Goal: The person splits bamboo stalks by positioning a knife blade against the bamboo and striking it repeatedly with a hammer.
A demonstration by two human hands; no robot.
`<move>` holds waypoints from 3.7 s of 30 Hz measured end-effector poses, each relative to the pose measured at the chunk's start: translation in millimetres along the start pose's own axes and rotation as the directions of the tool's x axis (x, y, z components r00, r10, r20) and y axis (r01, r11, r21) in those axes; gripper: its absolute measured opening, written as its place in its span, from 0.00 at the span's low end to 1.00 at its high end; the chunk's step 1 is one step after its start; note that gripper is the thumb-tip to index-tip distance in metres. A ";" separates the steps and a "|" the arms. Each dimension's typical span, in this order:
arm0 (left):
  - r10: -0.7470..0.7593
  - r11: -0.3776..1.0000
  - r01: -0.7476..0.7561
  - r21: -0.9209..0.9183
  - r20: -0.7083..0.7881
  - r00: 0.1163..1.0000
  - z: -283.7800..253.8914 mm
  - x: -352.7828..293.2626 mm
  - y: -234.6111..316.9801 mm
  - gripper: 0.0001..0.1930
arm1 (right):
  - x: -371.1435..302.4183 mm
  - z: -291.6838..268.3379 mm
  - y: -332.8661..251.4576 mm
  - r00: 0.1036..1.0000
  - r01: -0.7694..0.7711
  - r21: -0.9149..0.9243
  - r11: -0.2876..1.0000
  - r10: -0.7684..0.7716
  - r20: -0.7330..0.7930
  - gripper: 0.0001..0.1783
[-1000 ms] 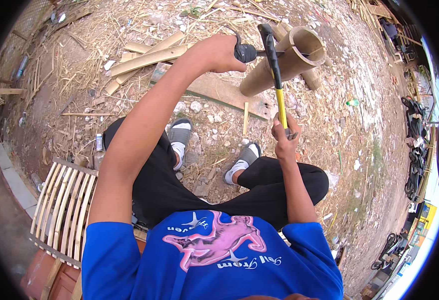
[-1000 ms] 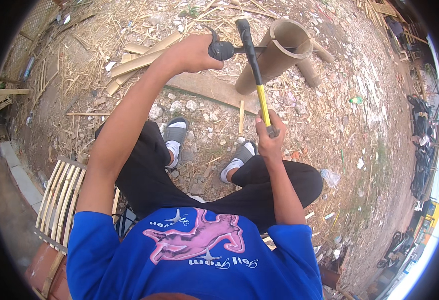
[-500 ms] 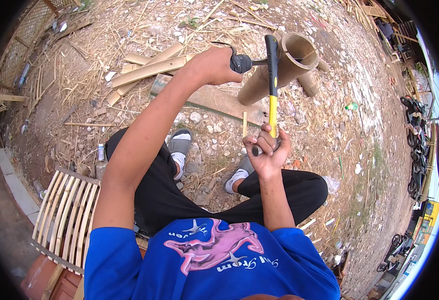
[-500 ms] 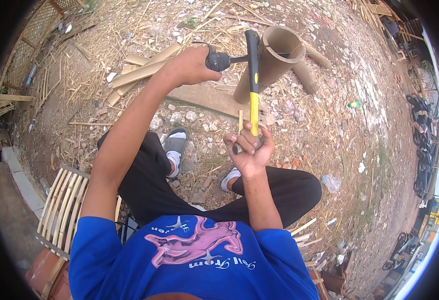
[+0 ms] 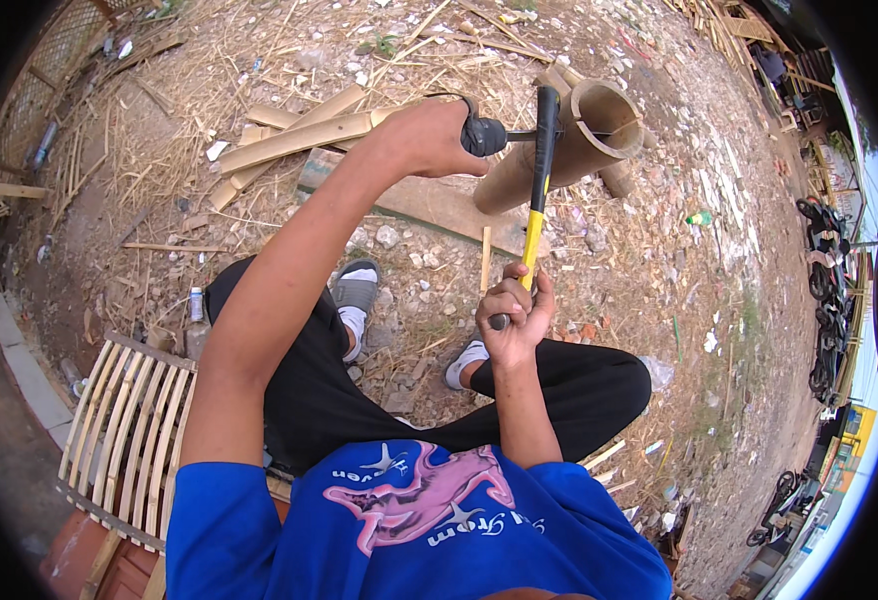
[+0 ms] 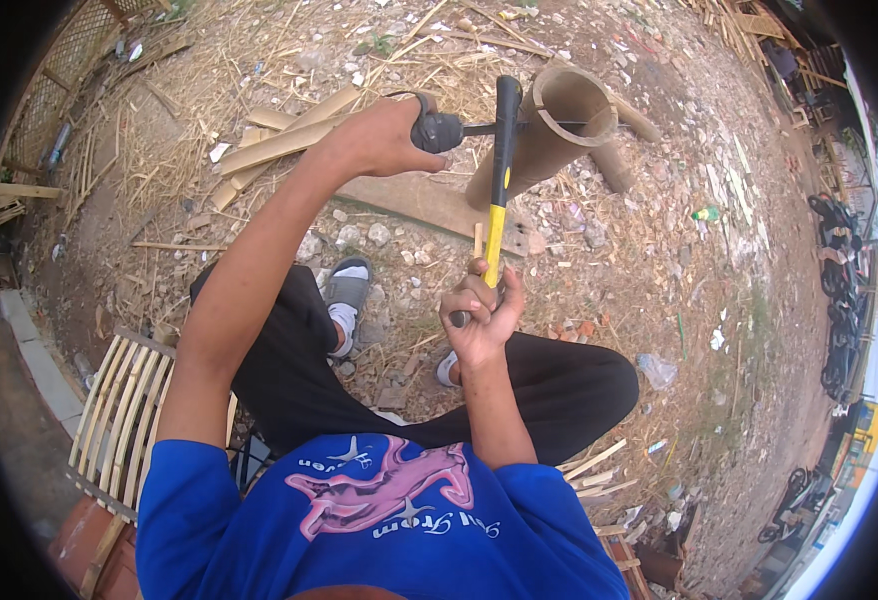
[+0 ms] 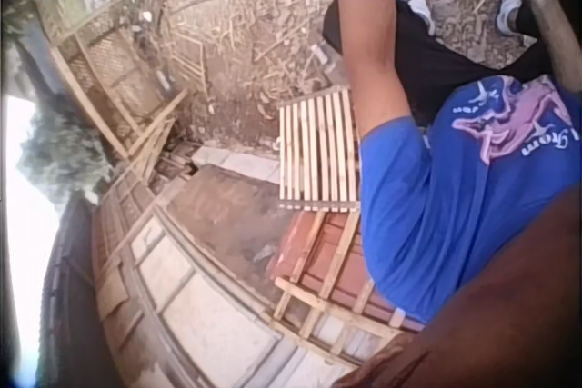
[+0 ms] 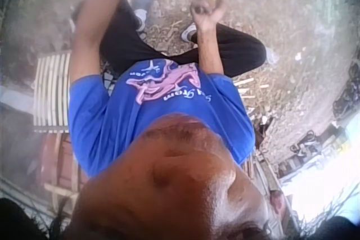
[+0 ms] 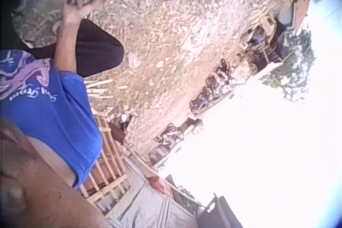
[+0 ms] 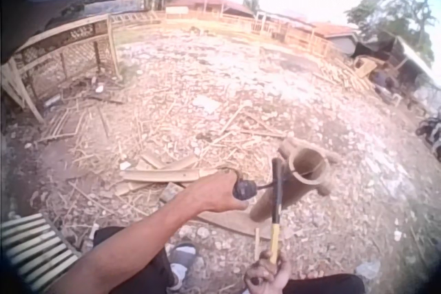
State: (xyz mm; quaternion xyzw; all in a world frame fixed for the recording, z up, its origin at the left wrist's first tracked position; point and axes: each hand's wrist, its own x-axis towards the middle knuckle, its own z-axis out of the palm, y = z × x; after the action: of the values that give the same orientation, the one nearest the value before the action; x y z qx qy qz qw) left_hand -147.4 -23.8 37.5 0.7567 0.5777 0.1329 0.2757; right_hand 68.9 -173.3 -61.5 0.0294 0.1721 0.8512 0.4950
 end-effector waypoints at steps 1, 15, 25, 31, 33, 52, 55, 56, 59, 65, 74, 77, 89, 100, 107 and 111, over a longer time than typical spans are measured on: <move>0.017 1.000 -0.017 0.001 0.022 1.000 -2.1 -1.3 1.5 0.40 | -2.8 0.4 0.2 1.000 -0.016 -0.003 1.000 0.016 0.015 0.17; 0.092 0.985 -0.109 -0.135 -0.129 0.987 -1.1 -23.9 21.9 0.79 | -45.5 -13.8 36.1 0.971 -0.214 0.159 0.964 0.193 0.141 0.22; 0.196 0.977 -0.213 -0.032 -0.279 0.940 -1.9 -20.4 55.0 0.64 | -61.7 8.0 24.7 0.977 -0.191 0.197 0.961 0.167 0.132 0.22; 0.123 0.985 -0.148 -0.083 -0.251 0.960 -10.8 -37.4 97.3 0.62 | -85.6 30.9 15.8 0.974 -0.202 0.176 0.963 0.179 0.138 0.24; -0.002 0.988 -0.023 -0.150 -0.163 0.987 -17.4 -44.2 115.2 0.61 | -95.0 41.6 12.5 0.985 -0.142 0.097 0.985 0.131 0.116 0.25; -0.064 0.931 0.004 -0.364 -0.151 0.986 -38.4 -43.6 73.2 0.29 | -103.3 114.5 -39.8 0.992 -0.093 -0.806 0.584 -0.016 -0.126 0.28; -0.022 0.947 -0.027 -0.321 -0.147 0.989 -39.1 -45.0 58.0 0.33 | -97.4 87.1 -30.7 0.996 -0.054 -0.797 0.602 -0.025 -0.086 0.29; -0.057 0.947 0.017 -0.321 -0.114 0.992 -45.9 -51.2 59.1 0.35 | -96.7 80.0 -30.6 0.998 -0.019 -0.797 0.604 -0.042 -0.055 0.29; -0.093 0.952 0.046 -0.302 -0.143 0.985 -50.0 -44.7 40.8 0.34 | -104.4 66.3 -27.8 0.986 0.018 -0.842 0.539 -0.150 -0.075 0.31; -0.115 0.969 0.070 -0.238 -0.178 0.977 -49.3 -37.4 7.4 0.32 | -59.9 46.5 -9.2 0.766 -0.527 -0.829 -0.187 -0.526 -0.369 0.23; -0.091 0.968 0.025 -0.251 -0.255 0.963 -22.1 8.6 2.0 0.30 | 51.3 -96.7 -68.0 0.661 -0.750 -0.569 -0.337 -0.387 -0.642 0.40; -0.093 0.971 0.031 -0.238 -0.254 0.963 -15.5 22.8 4.4 0.31 | 64.9 -120.6 -90.0 0.771 -0.628 -0.739 -0.242 -0.327 -0.547 0.36; -0.025 0.988 -0.028 -0.154 -0.329 0.944 33.6 63.7 -11.5 0.31 | 63.6 -188.1 -139.7 0.986 -0.083 -0.221 -0.972 -0.113 0.126 0.18; -0.036 0.981 -0.035 -0.191 -0.356 0.934 35.8 81.7 -11.1 0.31 | 115.3 -245.9 -203.9 0.953 -0.281 -0.500 -0.819 -0.174 -0.250 0.23; -0.032 0.984 -0.028 -0.174 -0.333 0.942 42.5 76.9 8.4 0.32 | 101.4 -114.1 -207.4 0.813 -0.579 -0.796 -0.179 -0.201 -0.546 0.19; -0.056 0.982 0.000 -0.187 -0.293 0.954 37.0 62.3 8.3 0.31 | 44.3 -73.5 -141.5 0.828 -0.483 -0.707 0.516 0.008 -0.560 0.11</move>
State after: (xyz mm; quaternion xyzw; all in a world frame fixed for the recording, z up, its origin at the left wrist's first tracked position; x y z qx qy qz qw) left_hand -103.0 24.0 4.8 0.6910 0.6084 0.2941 0.2565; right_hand 148.0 -91.1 -181.4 -0.3978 -0.1354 0.8703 0.2570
